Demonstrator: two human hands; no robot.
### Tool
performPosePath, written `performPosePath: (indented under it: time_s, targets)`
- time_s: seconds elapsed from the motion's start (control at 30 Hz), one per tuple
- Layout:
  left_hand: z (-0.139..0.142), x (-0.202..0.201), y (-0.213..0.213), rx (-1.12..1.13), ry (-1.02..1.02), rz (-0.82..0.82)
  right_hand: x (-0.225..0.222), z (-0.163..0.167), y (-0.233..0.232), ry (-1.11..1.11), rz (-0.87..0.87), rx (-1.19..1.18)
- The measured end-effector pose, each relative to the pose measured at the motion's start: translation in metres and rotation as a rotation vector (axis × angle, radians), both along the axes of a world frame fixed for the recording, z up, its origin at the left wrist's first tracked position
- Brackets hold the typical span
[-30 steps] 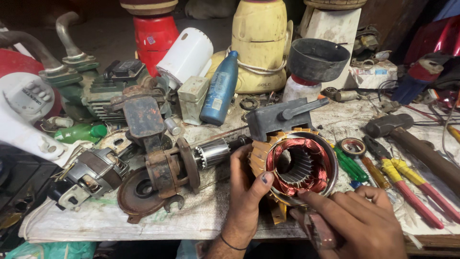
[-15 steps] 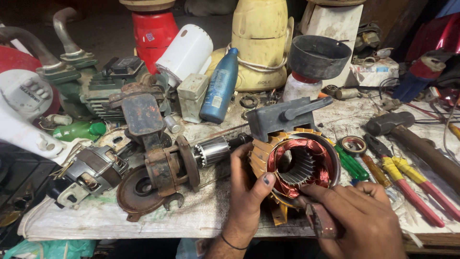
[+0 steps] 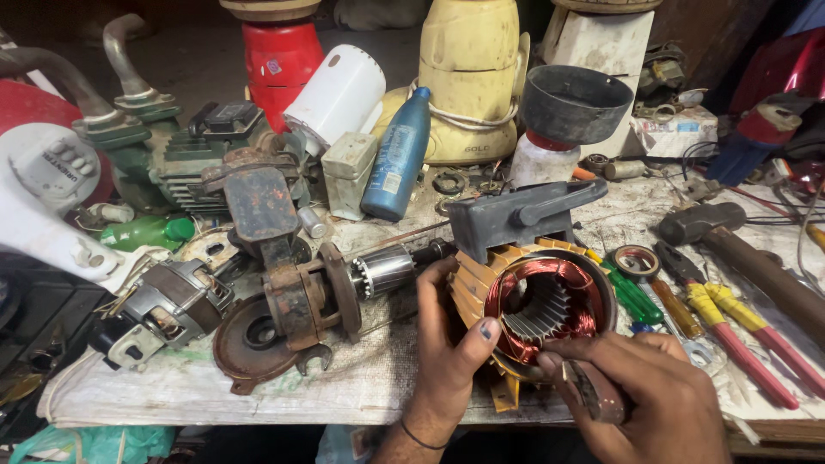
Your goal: The person holds a yellow motor housing and uses a small metal tool to scrape and adjust the copper windings inside. The person repeatedly rotates the housing and continues scraping the interior coils throughout the clip.
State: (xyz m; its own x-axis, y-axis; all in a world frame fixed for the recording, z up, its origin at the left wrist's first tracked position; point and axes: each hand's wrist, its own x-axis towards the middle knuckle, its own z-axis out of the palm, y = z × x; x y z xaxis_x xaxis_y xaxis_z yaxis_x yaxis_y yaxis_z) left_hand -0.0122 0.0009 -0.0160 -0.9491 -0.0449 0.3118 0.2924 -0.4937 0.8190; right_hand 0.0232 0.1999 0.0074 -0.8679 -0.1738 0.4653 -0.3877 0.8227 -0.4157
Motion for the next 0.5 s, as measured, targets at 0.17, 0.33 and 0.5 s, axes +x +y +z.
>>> performPosePath:
  time_s: [0.17,0.33,0.5]
  targets:
    - [-0.001,0.0,0.001,-0.018,0.007,0.016,-0.001,-0.002,-0.002,0.035,0.029,-0.041]
    - [0.001,0.001,0.001,0.002,-0.013,0.002,0.002,0.011,-0.005,0.163,0.136,-0.099]
    - [0.002,0.003,0.0,0.011,0.002,-0.016,0.002,0.034,-0.007,0.303,-0.193,-0.346]
